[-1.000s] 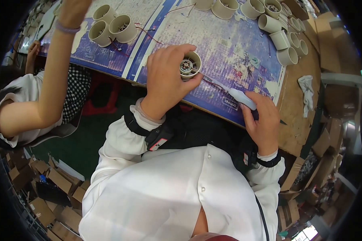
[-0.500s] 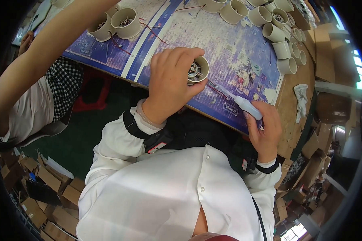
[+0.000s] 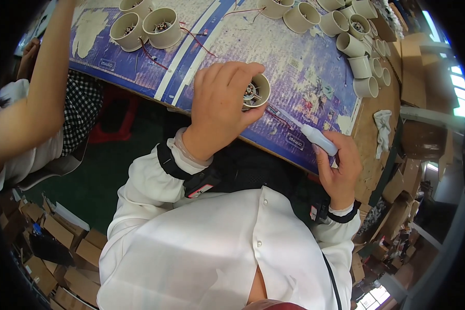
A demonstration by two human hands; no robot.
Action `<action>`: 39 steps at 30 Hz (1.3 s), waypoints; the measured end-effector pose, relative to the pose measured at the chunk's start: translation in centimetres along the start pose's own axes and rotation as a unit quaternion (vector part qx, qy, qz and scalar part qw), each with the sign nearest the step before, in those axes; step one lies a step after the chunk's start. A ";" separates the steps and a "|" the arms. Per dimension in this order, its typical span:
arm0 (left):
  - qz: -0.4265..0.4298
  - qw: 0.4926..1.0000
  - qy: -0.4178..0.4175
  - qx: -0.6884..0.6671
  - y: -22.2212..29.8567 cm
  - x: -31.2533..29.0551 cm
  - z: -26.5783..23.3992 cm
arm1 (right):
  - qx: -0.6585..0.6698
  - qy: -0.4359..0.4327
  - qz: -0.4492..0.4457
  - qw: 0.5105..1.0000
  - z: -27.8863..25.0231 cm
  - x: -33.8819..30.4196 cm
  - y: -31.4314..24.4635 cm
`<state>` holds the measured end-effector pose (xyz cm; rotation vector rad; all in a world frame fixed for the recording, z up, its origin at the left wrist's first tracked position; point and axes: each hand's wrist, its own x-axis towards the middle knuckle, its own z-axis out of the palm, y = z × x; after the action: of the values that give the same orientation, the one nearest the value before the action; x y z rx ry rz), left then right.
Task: The person uses tweezers to position wires inside a plastic housing, applies glue from a squeeze bottle, and then uses a thin tool to press the wires into place.
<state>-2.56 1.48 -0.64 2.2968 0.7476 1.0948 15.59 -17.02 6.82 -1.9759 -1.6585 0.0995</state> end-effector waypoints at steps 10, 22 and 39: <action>0.008 1.000 0.009 -0.008 -0.6 -0.1 0.5 | -0.039 0.000 -0.038 0.999 0.0 0.3 -0.4; 0.004 1.000 0.002 -0.006 -0.5 -0.2 0.4 | -0.043 -0.002 -0.048 0.998 -0.2 0.4 -0.4; 0.002 1.000 -0.020 0.008 0.0 -0.1 0.0 | -0.020 0.018 -0.048 0.998 0.3 -0.3 1.0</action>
<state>-2.61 1.45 -0.73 2.3280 0.7398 1.0441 16.27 -17.25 6.01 -1.9113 -1.7412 -0.0057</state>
